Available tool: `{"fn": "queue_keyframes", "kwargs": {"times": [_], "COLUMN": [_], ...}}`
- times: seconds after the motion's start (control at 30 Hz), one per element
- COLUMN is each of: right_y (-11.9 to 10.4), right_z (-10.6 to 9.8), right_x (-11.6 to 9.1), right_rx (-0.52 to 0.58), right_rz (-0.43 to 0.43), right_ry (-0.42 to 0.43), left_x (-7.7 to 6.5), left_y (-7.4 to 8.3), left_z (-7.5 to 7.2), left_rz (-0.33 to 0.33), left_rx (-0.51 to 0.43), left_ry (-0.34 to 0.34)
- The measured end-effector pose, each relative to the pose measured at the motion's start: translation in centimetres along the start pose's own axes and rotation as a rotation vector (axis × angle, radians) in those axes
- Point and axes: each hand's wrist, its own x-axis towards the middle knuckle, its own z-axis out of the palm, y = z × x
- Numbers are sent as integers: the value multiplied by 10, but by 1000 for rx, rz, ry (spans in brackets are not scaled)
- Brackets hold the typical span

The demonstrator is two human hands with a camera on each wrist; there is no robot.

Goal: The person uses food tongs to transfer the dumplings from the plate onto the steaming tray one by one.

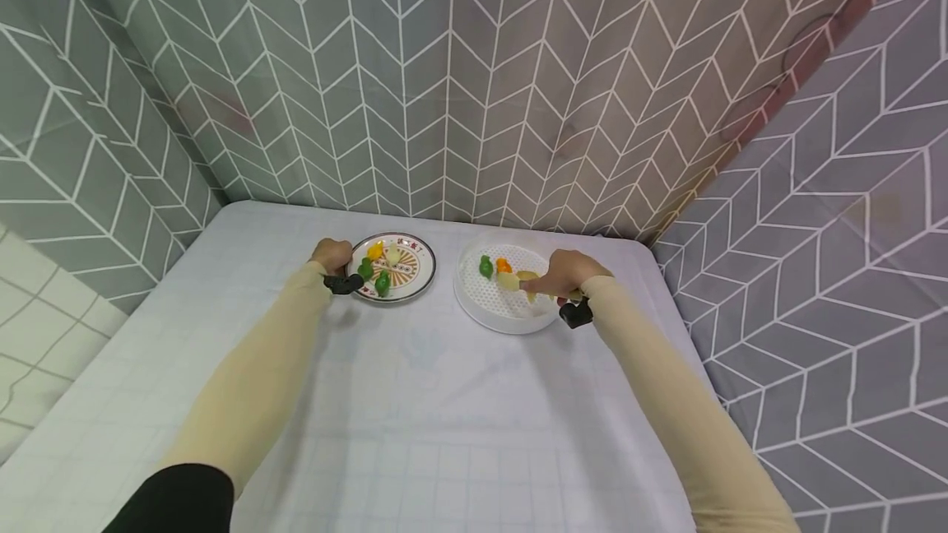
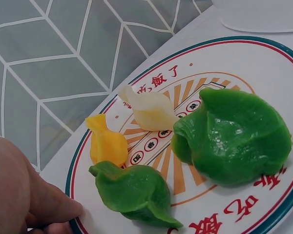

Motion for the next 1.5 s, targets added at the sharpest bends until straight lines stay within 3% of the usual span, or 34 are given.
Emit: {"fn": "queue_keyframes", "kwargs": {"times": [0.3,0.57,0.97,1.2,1.5], "right_y": [5,-2,-65,-101,-126], "right_z": [-14,-25,5,25,42], "right_x": [-16,-22,-25,-24,-11], "right_rx": [-20,45,162,163,179], "right_rz": [-6,-75,-217,-283,-299], "right_ry": [-35,65,228,214,177], "left_x": [-7,-1,9,7,-3], "left_y": [7,7,1,-1,4], "left_z": [-8,-15,-11,-2,-2], "left_rz": [-29,-8,-59,-49,-48], "left_rx": [-61,-27,-50,-50,-67], "left_ry": [1,4,-1,-14,-14]}}
